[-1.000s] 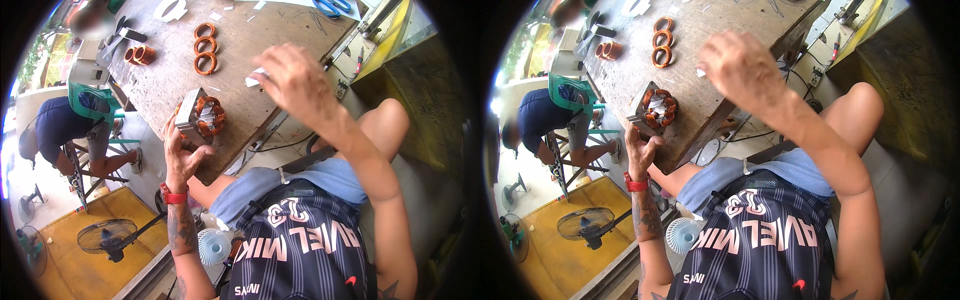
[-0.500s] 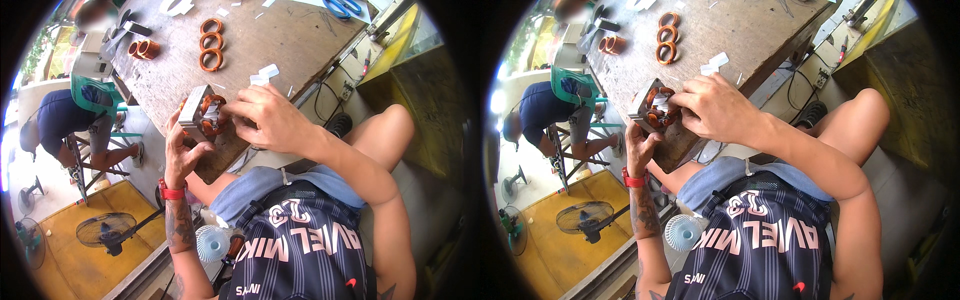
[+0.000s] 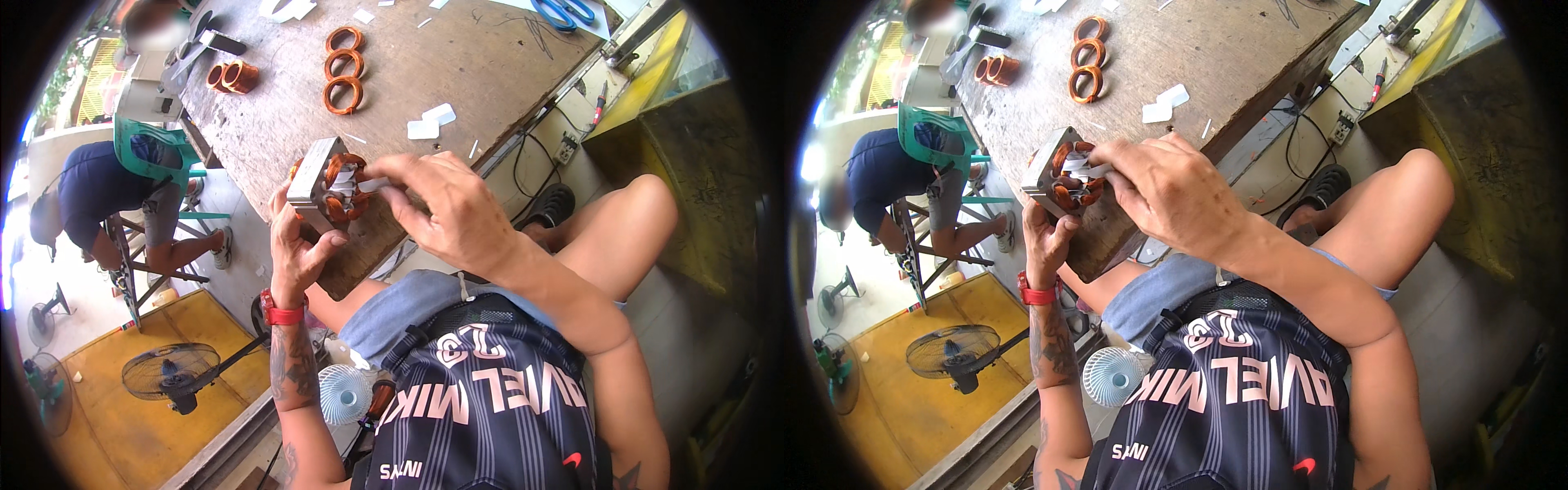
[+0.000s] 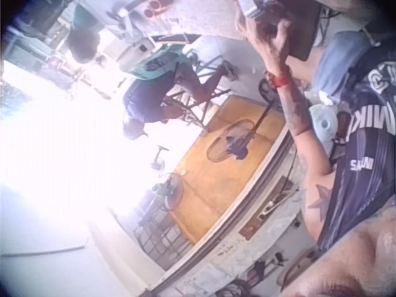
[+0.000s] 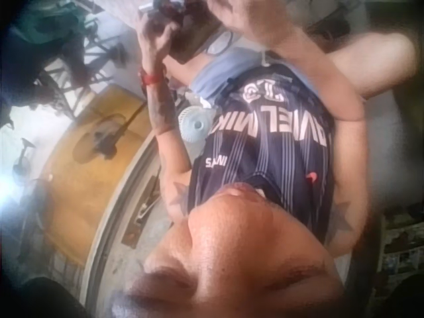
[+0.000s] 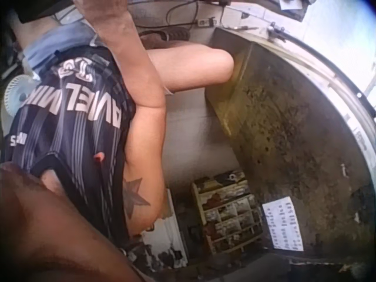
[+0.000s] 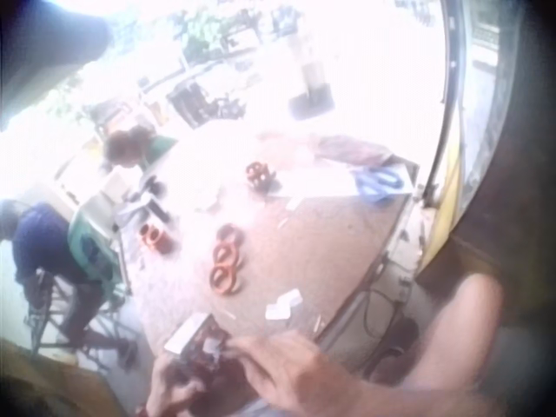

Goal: The person is assembling an electrical component by inserting copper wire coils into a metal core and securing them with white insulating material. They handle the coils and core by hand, repeatedly adjusting and inserting the materials.

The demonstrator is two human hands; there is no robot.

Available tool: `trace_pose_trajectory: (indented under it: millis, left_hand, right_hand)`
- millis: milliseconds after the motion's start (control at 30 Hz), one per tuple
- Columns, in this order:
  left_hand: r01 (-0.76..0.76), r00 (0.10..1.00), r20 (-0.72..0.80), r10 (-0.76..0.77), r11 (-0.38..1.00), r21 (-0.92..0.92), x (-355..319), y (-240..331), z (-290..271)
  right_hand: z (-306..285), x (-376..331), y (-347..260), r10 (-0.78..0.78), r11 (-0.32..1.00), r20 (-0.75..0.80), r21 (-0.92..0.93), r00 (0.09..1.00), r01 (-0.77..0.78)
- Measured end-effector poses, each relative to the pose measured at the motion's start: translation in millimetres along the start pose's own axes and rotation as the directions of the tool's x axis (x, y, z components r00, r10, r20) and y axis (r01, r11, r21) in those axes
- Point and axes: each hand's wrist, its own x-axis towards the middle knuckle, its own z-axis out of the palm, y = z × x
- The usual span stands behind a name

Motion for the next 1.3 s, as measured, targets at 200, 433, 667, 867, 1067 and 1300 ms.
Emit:
trace_pose_trajectory:
  millis: [200, 433, 667, 867, 1067, 1300]
  left_hand:
    - [-0.021, 1.000, 0.016, 0.020, 0.999, 0.034, -0.5, -1.9, -0.7]
    - [-0.036, 0.999, 0.004, 0.036, 0.999, 0.010, -0.3, -2.5, 0.3]
    - [-0.028, 1.000, -0.001, 0.028, 0.999, 0.025, 0.5, 2.5, 1.8]
    - [-0.061, 0.998, -0.014, 0.062, 0.996, 0.060, 2.8, 7.9, 2.0]
    - [-0.035, 0.999, -0.033, 0.037, 0.998, 0.045, 0.3, 3.5, 2.5]
    - [0.012, 0.999, -0.033, -0.013, 1.000, -0.013, -1.9, -1.2, 3.1]
  right_hand:
    - [6.2, -2.8, 2.7, -0.059, 0.994, 0.064, -0.089, 0.996, 0.065]
    - [6.5, 1.6, 3.8, -0.069, 0.994, 0.111, -0.078, 0.991, 0.078]
    - [3.9, 6.3, 1.5, -0.114, 0.985, 0.141, -0.114, 0.983, 0.131]
    - [4.5, 9.0, 3.9, -0.118, 0.986, 0.126, -0.106, 0.985, 0.132]
    - [7.7, 3.7, 3.0, -0.103, 0.985, 0.176, -0.118, 0.979, 0.125]
    - [-0.8, 8.0, 16.6, -0.093, 0.993, 0.157, -0.053, 0.983, 0.102]
